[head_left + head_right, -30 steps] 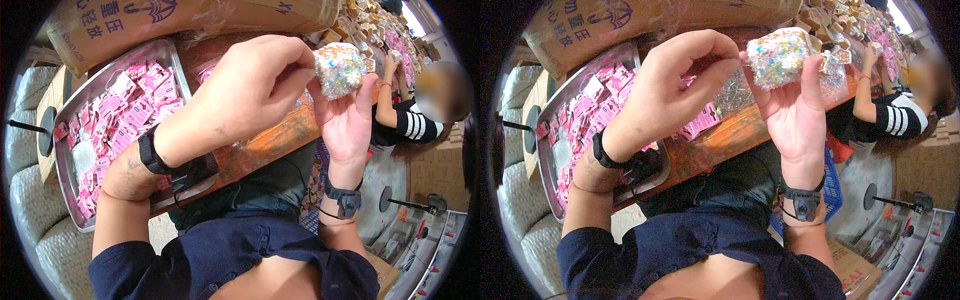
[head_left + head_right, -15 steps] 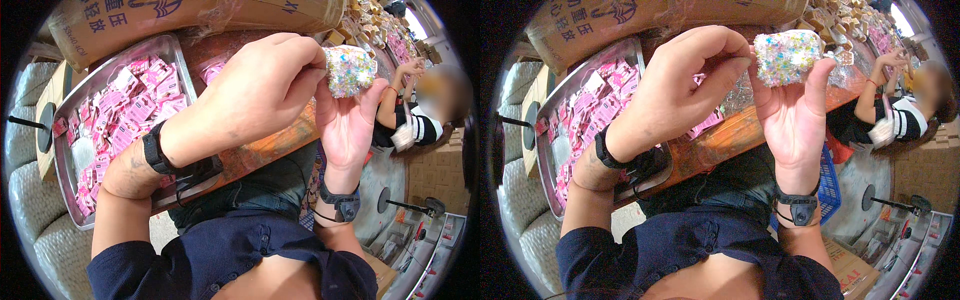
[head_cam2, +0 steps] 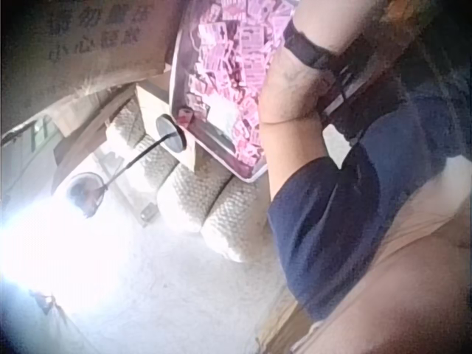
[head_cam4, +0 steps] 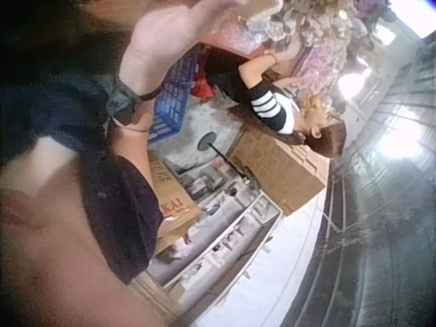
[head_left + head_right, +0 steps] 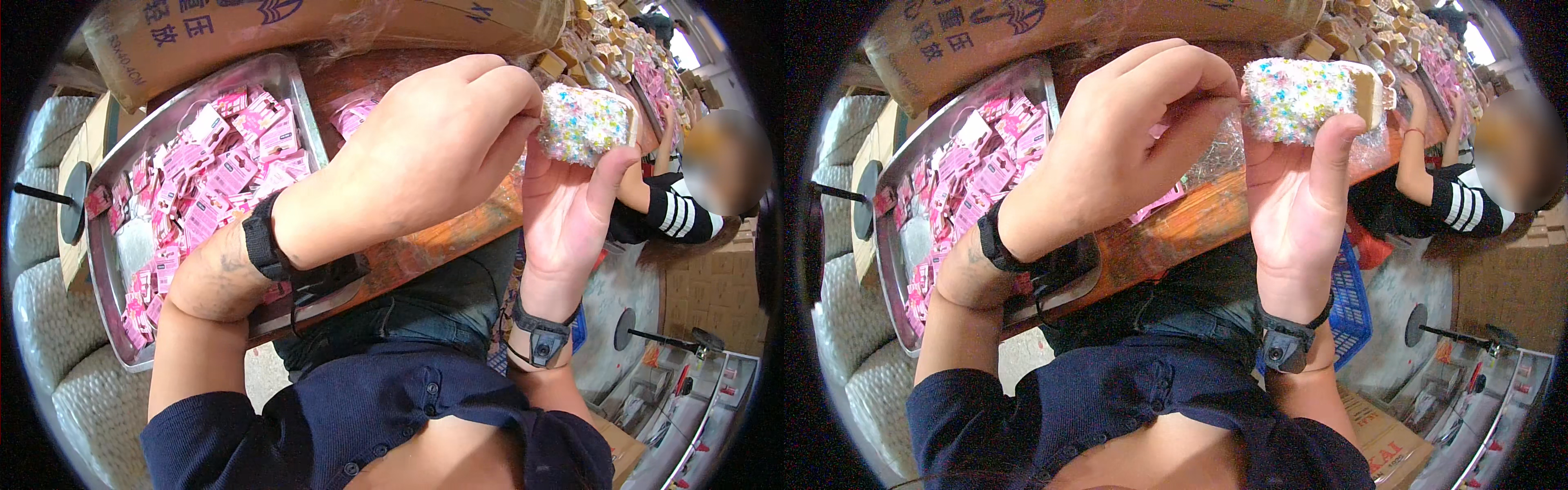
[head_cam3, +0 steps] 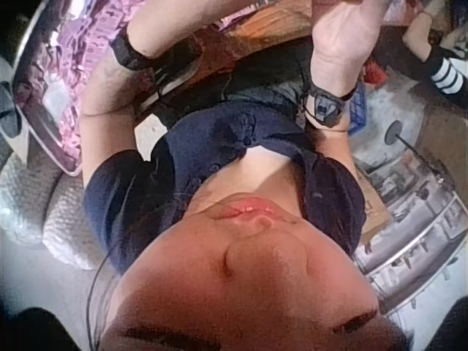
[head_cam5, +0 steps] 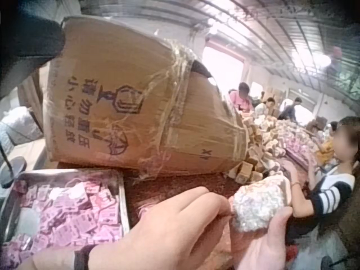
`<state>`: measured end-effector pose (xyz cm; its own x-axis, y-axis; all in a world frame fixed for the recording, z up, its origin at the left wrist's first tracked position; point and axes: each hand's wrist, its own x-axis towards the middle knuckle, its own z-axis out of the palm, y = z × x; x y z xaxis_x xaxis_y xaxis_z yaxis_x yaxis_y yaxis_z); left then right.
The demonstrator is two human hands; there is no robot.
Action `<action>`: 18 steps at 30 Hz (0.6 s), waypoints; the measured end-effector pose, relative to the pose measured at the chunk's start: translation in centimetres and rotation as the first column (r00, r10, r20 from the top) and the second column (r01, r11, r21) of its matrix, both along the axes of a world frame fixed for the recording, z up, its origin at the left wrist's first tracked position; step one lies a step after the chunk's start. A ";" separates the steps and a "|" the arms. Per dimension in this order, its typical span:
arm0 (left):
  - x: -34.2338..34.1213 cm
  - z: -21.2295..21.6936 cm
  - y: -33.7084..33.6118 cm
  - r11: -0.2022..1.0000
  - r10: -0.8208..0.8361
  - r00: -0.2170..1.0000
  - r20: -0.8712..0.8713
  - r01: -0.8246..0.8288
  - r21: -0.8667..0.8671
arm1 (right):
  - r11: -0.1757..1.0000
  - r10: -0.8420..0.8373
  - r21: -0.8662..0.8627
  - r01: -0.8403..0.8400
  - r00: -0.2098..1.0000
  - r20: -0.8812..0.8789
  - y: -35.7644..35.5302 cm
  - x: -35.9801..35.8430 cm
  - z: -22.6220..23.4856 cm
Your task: Wrapping small decorated cake-shaped products in plastic and attaching product labels.
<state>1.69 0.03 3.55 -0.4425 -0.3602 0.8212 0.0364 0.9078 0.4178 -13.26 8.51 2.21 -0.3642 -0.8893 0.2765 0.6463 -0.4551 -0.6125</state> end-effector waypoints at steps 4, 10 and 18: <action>0.1 0.0 0.0 1.000 0.011 1.000 0.013 -0.011 0.002 | 0.999 0.044 -0.004 -0.043 0.999 0.028 -0.1 -0.1 0.0; -0.1 -0.1 0.2 0.999 0.023 1.000 -0.005 -0.023 0.026 | 1.000 0.000 0.014 0.002 0.997 -0.082 0.0 -0.5 -0.2; 0.7 0.7 0.7 0.575 -0.351 0.935 -0.046 0.255 0.777 | 0.978 -0.207 -0.051 0.203 0.905 -0.371 0.1 -0.2 -0.1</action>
<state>2.38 0.73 4.30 -0.7078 -0.6584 0.2560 0.1623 0.2011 0.9660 -13.42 8.60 2.08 -0.4071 -0.8021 0.4369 0.2644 -0.5613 -0.7842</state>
